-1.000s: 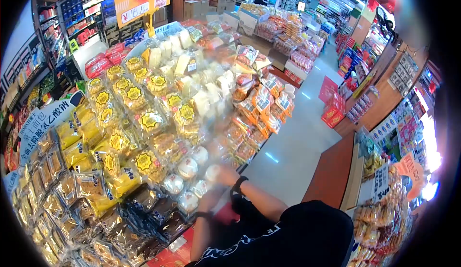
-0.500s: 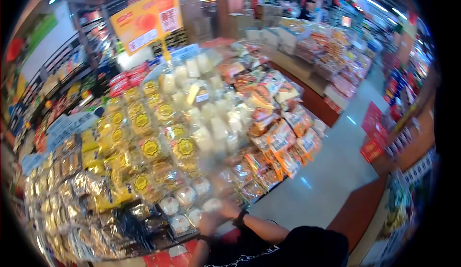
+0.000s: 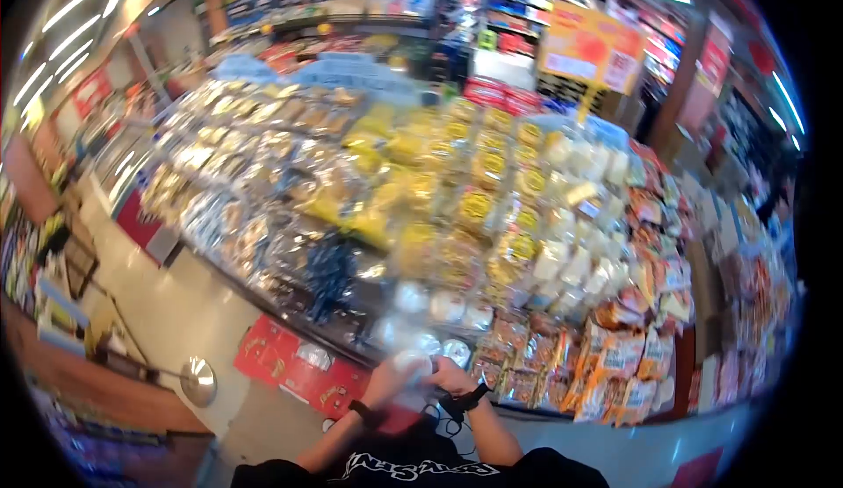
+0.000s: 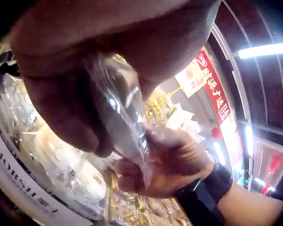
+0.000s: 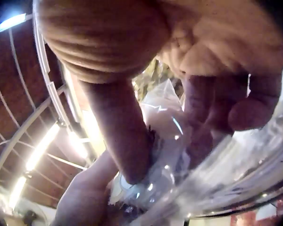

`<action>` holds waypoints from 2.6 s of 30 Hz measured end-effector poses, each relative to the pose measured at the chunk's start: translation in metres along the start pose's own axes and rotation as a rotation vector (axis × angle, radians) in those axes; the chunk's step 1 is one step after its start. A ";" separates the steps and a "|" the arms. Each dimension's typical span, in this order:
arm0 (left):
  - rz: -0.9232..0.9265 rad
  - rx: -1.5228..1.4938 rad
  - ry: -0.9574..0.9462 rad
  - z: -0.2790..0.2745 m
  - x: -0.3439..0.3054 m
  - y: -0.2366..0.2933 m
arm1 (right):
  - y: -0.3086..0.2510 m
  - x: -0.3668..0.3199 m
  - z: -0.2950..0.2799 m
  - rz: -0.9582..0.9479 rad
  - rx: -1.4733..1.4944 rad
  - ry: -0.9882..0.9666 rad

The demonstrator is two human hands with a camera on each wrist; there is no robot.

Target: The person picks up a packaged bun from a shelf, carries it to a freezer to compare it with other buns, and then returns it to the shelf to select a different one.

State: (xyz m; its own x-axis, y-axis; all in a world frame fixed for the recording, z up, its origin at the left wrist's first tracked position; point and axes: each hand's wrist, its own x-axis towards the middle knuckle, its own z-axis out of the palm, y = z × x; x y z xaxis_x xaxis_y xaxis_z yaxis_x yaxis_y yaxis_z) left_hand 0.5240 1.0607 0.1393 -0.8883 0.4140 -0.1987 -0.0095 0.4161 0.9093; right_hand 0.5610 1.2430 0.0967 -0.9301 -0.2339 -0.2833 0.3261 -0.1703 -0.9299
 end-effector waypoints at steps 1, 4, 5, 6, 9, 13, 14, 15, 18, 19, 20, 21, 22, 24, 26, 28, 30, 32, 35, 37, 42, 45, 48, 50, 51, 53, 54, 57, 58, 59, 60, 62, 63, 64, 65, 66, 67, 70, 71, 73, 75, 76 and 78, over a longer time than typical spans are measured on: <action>-0.096 -0.008 0.045 -0.013 -0.014 0.009 | 0.009 0.013 0.009 -0.005 -0.104 -0.036; -0.067 -0.108 0.123 -0.050 -0.037 -0.023 | -0.020 0.033 0.063 0.134 -0.408 -0.137; -0.073 -0.128 0.162 -0.065 -0.046 -0.032 | -0.019 0.043 0.083 0.115 -0.243 -0.205; -0.018 -0.104 0.164 -0.082 -0.055 -0.041 | -0.017 0.054 0.103 0.100 -0.078 -0.273; 0.048 -0.066 0.259 -0.130 -0.075 -0.101 | -0.013 0.080 0.170 0.224 -0.108 -0.295; 0.036 0.054 0.457 -0.208 -0.122 -0.141 | 0.000 0.117 0.270 0.099 -0.086 -0.431; 0.050 0.133 0.523 -0.225 -0.137 -0.150 | -0.008 0.122 0.297 0.078 -0.170 -0.451; -0.061 0.027 0.500 -0.244 -0.151 -0.152 | -0.003 0.133 0.320 0.127 -0.164 -0.480; -0.074 -0.270 0.592 -0.295 -0.191 -0.170 | 0.006 0.156 0.384 0.160 -0.230 -0.589; -0.089 -0.271 0.626 -0.316 -0.210 -0.162 | 0.004 0.159 0.405 0.169 -0.235 -0.626; -0.090 -0.345 0.579 -0.335 -0.228 -0.153 | 0.000 0.163 0.425 0.134 -0.287 -0.689; -0.086 -0.421 0.534 -0.351 -0.243 -0.151 | -0.002 0.166 0.445 0.097 -0.341 -0.753; -0.095 -0.428 0.574 -0.362 -0.254 -0.157 | 0.000 0.171 0.462 0.104 -0.352 -0.792; -0.019 -0.402 0.598 -0.378 -0.272 -0.169 | 0.003 0.180 0.489 -0.020 -0.433 -0.914; -0.080 -0.398 0.656 -0.380 -0.283 -0.203 | -0.001 0.187 0.514 0.172 -0.349 -1.000; -0.297 -0.283 0.620 -0.382 -0.287 -0.216 | -0.006 0.196 0.540 0.105 -0.454 -1.083; -0.104 -0.202 0.868 -0.382 -0.287 -0.230 | 0.004 0.212 0.556 0.241 -0.363 -1.195; -0.152 -0.429 0.863 -0.398 -0.300 -0.206 | 0.014 0.230 0.573 0.304 -0.283 -1.204; -0.211 -0.508 0.947 -0.417 -0.293 -0.233 | 0.014 0.254 0.613 0.396 -0.243 -1.282; -0.229 -0.509 1.030 -0.437 -0.279 -0.254 | 0.017 0.282 0.632 0.488 -0.182 -1.245; -0.321 -0.287 1.091 -0.541 -0.263 -0.241 | -0.009 0.351 0.685 0.323 -0.284 -1.205; -0.079 -0.390 1.031 -0.586 -0.231 -0.253 | -0.026 0.395 0.705 0.299 -0.273 -1.250; -0.158 -0.361 1.047 -0.621 -0.216 -0.251 | -0.037 0.441 0.725 0.299 -0.351 -1.291; -0.179 -0.426 1.199 -0.646 -0.208 -0.229 | -0.047 0.463 0.741 0.291 -0.392 -1.290; -0.228 -0.473 1.200 -0.659 -0.209 -0.215 | -0.047 0.475 0.748 0.234 -0.425 -1.308; -0.228 -0.487 1.255 -0.679 -0.193 -0.223 | -0.050 0.497 0.758 0.216 -0.449 -1.301; -0.226 -0.494 1.305 -0.690 -0.185 -0.229 | -0.051 0.508 0.762 0.194 -0.468 -1.290; -0.183 -0.313 1.422 -0.721 -0.142 -0.284 | -0.042 0.543 0.766 0.159 -0.495 -1.224; -0.179 -0.313 1.400 -0.738 -0.141 -0.270 | -0.049 0.549 0.771 0.159 -0.489 -1.203; -0.245 -0.396 1.289 -0.758 -0.142 -0.256 | -0.056 0.553 0.779 0.166 -0.390 -1.148; -0.310 -0.474 1.176 -0.777 -0.140 -0.247 | -0.062 0.561 0.786 0.169 -0.293 -1.093; -0.233 -0.485 1.150 -0.805 -0.111 -0.281 | -0.052 0.597 0.797 0.143 -0.233 -1.051; -0.161 -0.506 1.132 -0.818 -0.097 -0.298 | -0.050 0.613 0.799 0.124 -0.181 -1.016; -0.149 -0.514 1.084 -0.835 -0.087 -0.310 | -0.061 0.620 0.810 0.116 -0.181 -0.968; -0.035 -0.536 1.063 -0.853 -0.074 -0.321 | -0.074 0.631 0.825 0.103 -0.136 -0.942; 0.086 -0.562 1.024 -0.877 -0.060 -0.318 | -0.093 0.644 0.839 0.078 -0.090 -0.901; -0.034 -0.629 0.937 -0.902 -0.051 -0.316 | -0.102 0.668 0.849 0.010 -0.184 -0.912; 0.075 -0.741 0.853 -0.964 -0.034 -0.303 | -0.135 0.721 0.870 0.010 -0.369 -0.912; 0.117 -0.693 0.827 -0.981 -0.024 -0.315 | -0.142 0.738 0.879 -0.015 -0.378 -0.935; 0.175 -0.645 0.761 -1.015 -0.007 -0.331 | -0.150 0.769 0.898 -0.054 -0.387 -0.920; 0.104 -0.610 0.828 -1.046 -0.002 -0.333 | -0.152 0.793 0.917 -0.010 -0.276 -0.942; 0.103 -0.613 0.801 -1.058 0.000 -0.335 | -0.146 0.809 0.919 -0.010 -0.271 -0.916; 0.023 -0.644 0.741 -1.086 0.003 -0.340 | -0.133 0.841 0.932 0.075 -0.246 -0.907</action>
State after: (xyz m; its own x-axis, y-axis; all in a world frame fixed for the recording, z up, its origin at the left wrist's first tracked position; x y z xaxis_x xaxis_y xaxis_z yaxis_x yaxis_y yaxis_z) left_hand 0.0260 0.0406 0.2266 -0.9525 -0.2881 -0.0989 -0.0417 -0.1983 0.9793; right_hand -0.1064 0.1767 0.2014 -0.3878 -0.9095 -0.1497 0.2387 0.0578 -0.9694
